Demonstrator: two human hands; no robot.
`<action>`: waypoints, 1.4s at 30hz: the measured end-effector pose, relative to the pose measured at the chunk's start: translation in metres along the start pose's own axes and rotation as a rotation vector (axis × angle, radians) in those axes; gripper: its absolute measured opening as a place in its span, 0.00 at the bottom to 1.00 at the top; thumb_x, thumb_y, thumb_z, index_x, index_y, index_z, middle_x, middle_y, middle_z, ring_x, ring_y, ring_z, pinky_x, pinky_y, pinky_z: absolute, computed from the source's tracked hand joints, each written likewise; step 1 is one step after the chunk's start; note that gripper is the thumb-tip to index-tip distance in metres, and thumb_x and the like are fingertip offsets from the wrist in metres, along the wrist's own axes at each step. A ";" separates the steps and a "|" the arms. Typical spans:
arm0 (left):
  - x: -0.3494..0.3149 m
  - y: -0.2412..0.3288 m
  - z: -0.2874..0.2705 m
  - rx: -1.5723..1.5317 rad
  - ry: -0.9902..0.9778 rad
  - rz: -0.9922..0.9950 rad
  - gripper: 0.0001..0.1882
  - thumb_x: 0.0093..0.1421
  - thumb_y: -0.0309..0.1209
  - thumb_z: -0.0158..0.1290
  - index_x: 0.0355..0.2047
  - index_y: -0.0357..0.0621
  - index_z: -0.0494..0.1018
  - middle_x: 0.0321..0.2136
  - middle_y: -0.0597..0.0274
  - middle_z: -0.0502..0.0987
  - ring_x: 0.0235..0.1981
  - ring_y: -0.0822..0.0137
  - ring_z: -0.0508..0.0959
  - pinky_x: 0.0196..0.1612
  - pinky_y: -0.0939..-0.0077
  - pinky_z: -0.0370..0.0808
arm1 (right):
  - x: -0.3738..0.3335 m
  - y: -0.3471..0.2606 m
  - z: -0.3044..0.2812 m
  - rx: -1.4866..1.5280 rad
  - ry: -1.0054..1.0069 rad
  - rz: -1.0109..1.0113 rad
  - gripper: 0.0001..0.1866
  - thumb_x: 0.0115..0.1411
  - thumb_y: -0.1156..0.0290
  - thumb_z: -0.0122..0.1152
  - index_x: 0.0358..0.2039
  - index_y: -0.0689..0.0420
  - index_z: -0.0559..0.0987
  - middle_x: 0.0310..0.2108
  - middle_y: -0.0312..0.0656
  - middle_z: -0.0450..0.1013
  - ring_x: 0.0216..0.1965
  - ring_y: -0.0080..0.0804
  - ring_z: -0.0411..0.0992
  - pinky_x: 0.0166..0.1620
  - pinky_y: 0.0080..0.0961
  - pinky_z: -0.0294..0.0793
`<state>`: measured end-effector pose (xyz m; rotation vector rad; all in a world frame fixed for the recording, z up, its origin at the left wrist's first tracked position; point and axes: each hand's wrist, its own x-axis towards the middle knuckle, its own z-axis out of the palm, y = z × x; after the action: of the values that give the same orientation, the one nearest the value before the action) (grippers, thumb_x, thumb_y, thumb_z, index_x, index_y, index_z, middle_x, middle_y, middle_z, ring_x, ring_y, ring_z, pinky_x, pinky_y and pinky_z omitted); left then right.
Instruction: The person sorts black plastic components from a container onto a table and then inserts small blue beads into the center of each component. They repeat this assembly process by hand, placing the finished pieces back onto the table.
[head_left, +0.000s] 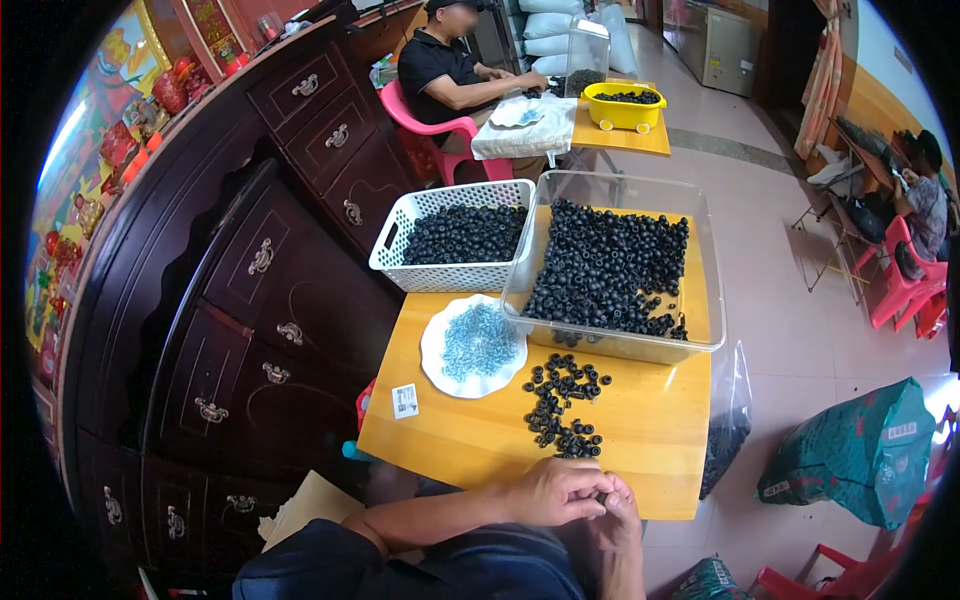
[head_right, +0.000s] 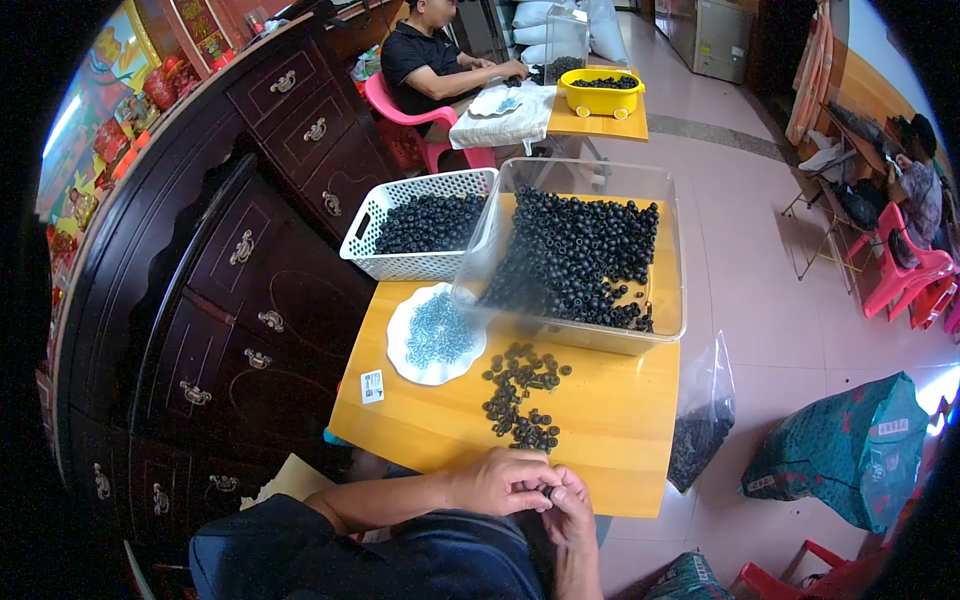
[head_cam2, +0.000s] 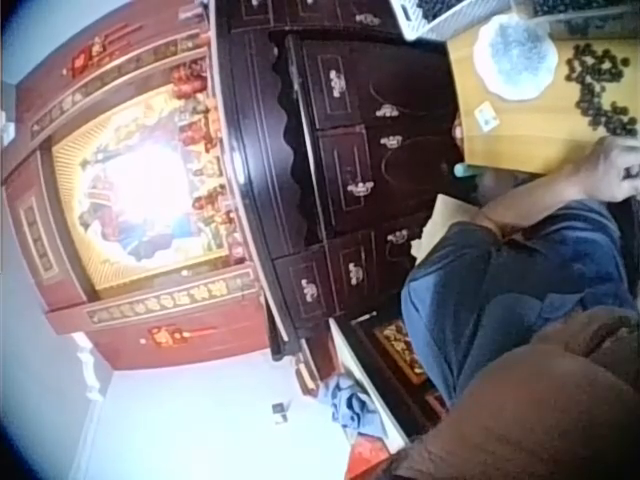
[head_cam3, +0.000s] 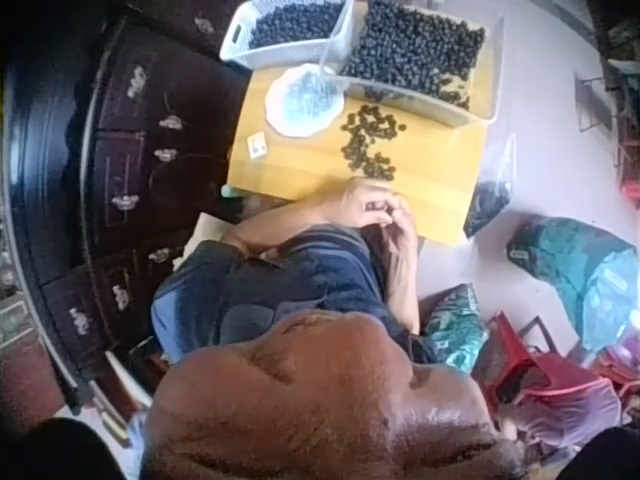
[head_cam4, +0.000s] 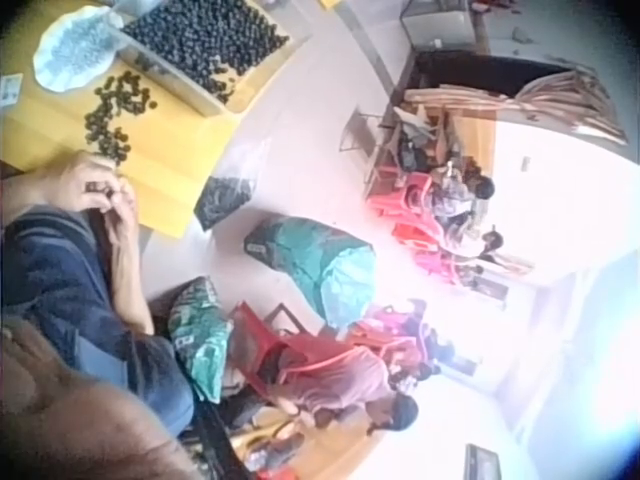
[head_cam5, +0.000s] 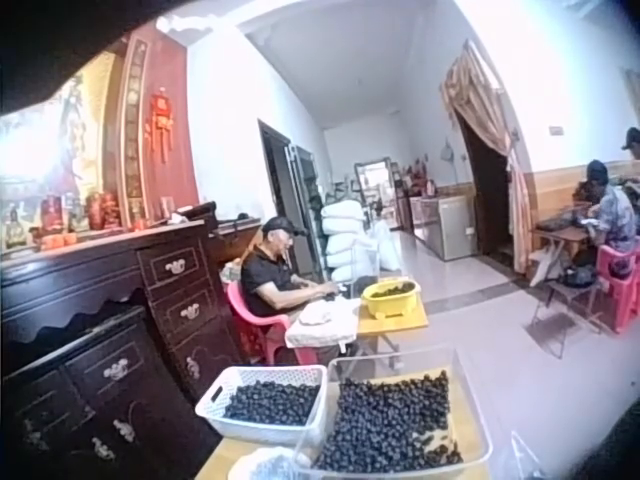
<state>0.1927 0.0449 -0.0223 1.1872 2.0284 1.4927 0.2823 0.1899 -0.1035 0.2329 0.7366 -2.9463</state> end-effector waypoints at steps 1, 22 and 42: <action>-0.001 -0.002 0.000 -0.016 -0.004 -0.010 0.12 0.56 0.24 0.63 0.40 0.44 0.76 0.25 0.64 0.70 0.23 0.69 0.73 0.27 0.74 0.70 | 0.000 0.000 0.000 -0.001 0.000 0.000 0.14 0.59 0.64 0.66 0.34 0.61 0.75 0.30 0.40 0.74 0.28 0.23 0.70 0.34 0.19 0.70; -0.006 -0.002 -0.077 -0.006 0.339 -0.130 0.13 0.54 0.19 0.62 0.42 0.38 0.79 0.32 0.65 0.80 0.32 0.78 0.77 0.35 0.82 0.74 | 0.002 -0.004 0.011 -0.100 0.057 -0.010 0.20 0.59 0.54 0.69 0.40 0.56 0.75 0.22 0.31 0.66 0.25 0.24 0.65 0.40 0.30 0.72; 0.020 -0.054 -0.234 0.263 0.729 -0.240 0.08 0.61 0.22 0.57 0.41 0.36 0.80 0.29 0.72 0.78 0.27 0.83 0.73 0.30 0.87 0.71 | -0.003 -0.002 0.006 -0.104 0.077 0.005 0.21 0.58 0.55 0.69 0.40 0.59 0.75 0.26 0.34 0.69 0.27 0.25 0.69 0.47 0.32 0.72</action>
<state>-0.0045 -0.0860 0.0213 0.4571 2.7824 1.7300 0.2845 0.1894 -0.0964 0.3401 0.8949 -2.8976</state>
